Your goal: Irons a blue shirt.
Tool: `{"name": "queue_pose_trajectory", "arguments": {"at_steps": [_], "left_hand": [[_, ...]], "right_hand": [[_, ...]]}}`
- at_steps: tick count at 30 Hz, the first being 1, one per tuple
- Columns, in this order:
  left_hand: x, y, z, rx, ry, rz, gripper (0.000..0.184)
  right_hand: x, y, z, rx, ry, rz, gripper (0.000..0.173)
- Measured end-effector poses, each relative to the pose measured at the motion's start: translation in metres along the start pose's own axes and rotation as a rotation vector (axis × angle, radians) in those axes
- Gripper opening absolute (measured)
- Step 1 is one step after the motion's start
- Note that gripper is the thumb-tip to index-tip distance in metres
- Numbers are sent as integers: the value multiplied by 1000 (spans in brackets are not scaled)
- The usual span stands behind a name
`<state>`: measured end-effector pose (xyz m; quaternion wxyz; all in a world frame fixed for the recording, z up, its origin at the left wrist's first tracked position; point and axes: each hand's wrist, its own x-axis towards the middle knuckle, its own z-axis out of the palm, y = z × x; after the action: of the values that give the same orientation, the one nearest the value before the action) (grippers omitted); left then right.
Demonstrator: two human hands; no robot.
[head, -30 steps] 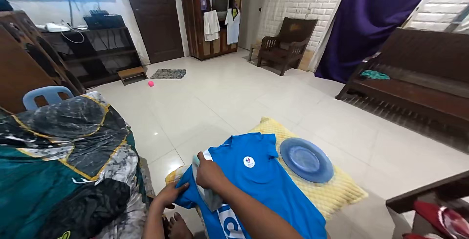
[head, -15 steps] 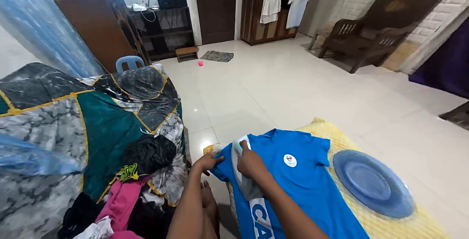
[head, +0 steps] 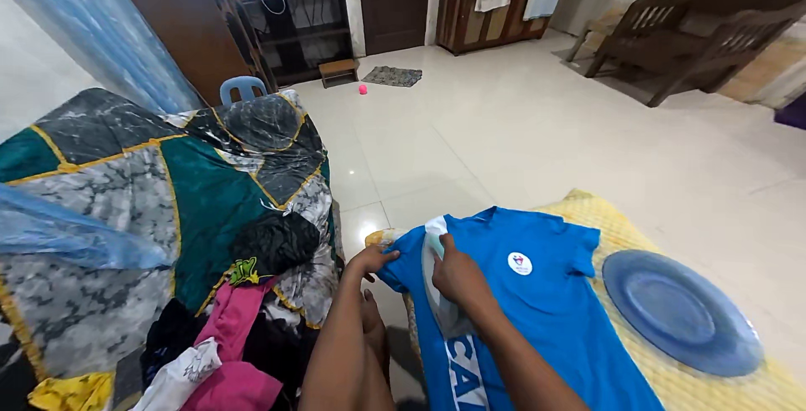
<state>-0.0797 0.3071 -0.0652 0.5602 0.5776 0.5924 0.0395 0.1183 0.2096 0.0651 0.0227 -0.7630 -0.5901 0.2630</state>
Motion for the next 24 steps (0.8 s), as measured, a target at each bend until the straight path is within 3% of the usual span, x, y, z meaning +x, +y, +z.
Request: {"name": "queue_pose_trajectory", "arguments": {"at_steps": [4,13,19,24], "left_hand": [[0,0,1,-4,27,1,55],[-1,8,-6,43,31,-13,53],[0,4,-6,30,17,-39,54],[0,2,-9,15,23,-38,52]], "right_hand": [[-5,4,-1,-17,-23,8,60],[-67,70,0,-21,-40,82,57],[-6,68,-27,8,104,111,55],[50,67,-49,14,112,140,56]]}}
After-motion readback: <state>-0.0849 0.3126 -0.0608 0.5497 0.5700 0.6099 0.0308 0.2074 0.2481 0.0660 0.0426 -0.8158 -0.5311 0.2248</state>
